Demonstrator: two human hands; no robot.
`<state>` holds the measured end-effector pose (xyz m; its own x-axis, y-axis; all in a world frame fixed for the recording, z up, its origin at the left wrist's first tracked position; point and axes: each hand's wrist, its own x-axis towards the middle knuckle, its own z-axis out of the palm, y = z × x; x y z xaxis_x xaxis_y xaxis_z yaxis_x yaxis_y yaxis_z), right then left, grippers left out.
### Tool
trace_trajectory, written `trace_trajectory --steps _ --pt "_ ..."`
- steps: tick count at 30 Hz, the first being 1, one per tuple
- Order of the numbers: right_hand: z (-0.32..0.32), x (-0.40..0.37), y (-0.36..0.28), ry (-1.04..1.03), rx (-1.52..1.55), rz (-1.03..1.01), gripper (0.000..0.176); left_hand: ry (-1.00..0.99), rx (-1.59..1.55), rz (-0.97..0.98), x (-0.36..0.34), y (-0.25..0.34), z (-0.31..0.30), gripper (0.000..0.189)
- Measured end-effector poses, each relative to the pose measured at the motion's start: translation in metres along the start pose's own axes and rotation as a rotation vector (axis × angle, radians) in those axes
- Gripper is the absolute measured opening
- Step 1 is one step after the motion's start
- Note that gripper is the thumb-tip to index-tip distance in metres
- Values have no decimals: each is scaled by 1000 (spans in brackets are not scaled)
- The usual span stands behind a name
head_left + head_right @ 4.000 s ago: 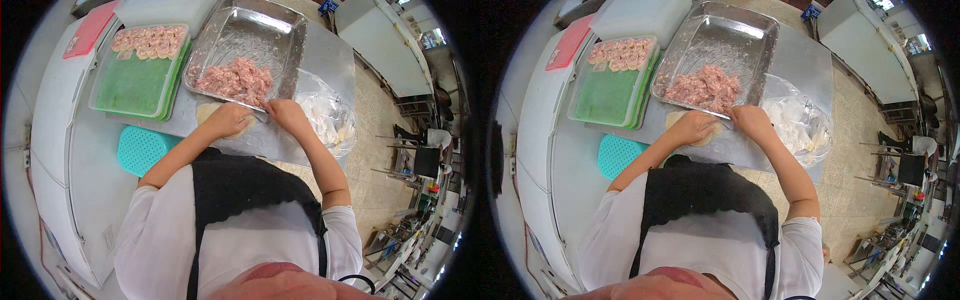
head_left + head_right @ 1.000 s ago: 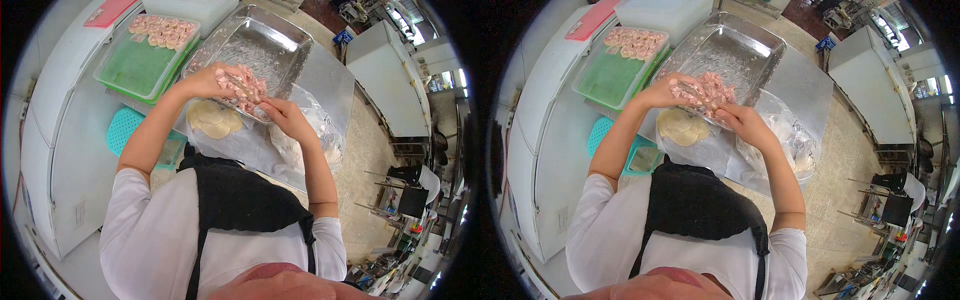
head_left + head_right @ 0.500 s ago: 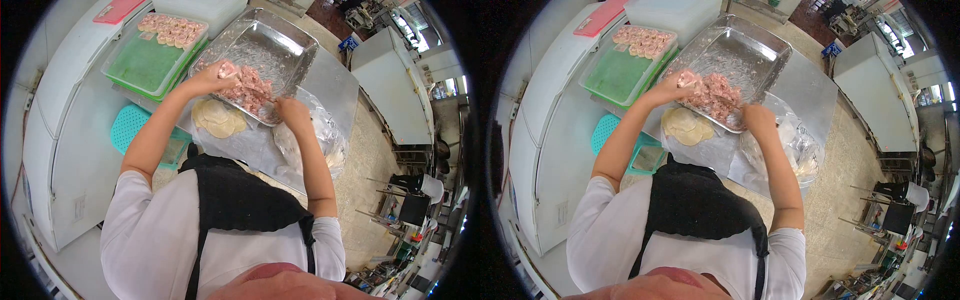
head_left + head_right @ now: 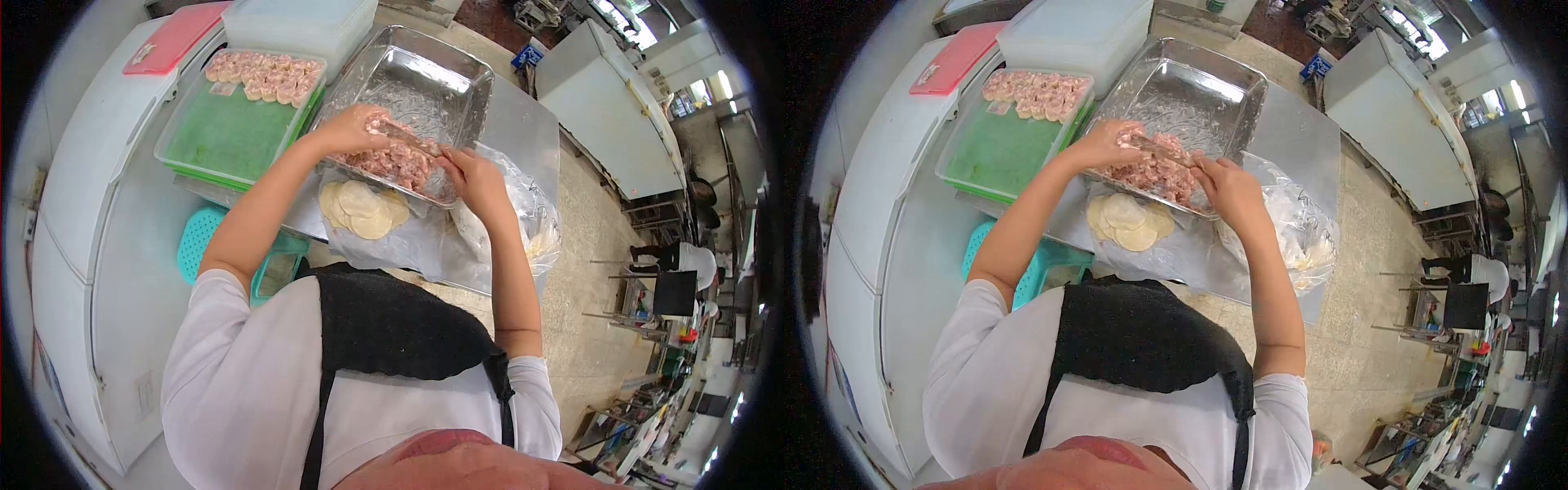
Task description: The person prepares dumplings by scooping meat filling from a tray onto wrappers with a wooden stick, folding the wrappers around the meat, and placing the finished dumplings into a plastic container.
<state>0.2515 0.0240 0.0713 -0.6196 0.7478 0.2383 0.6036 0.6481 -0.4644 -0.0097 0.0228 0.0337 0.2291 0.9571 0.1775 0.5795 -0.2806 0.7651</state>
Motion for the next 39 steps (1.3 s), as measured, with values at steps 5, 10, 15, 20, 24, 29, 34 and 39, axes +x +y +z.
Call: trace_trajectory --steps 5,10,15,20,24,29,34,39 --pt "56 6 -9 205 -195 26 21 -108 -278 -193 15 -30 -13 53" --pt "55 -9 19 -176 -462 400 28 -85 -6 -47 -2 -44 -45 54" --pt "21 -1 -52 101 -174 443 29 31 -129 304 -10 -43 -74 48" --pt "49 30 -118 149 163 271 31 -126 -157 291 -12 -34 -103 34" --pt "37 33 -117 132 96 248 32 -39 -23 288 -15 -56 -119 35" --pt "43 8 -110 314 231 267 30 108 29 254 -54 -97 -178 45" --pt "61 -27 -102 252 495 671 29 316 197 -16 -91 -206 -233 52" --pt "70 -30 -100 274 535 671 29 321 316 -104 -98 -204 -224 60"
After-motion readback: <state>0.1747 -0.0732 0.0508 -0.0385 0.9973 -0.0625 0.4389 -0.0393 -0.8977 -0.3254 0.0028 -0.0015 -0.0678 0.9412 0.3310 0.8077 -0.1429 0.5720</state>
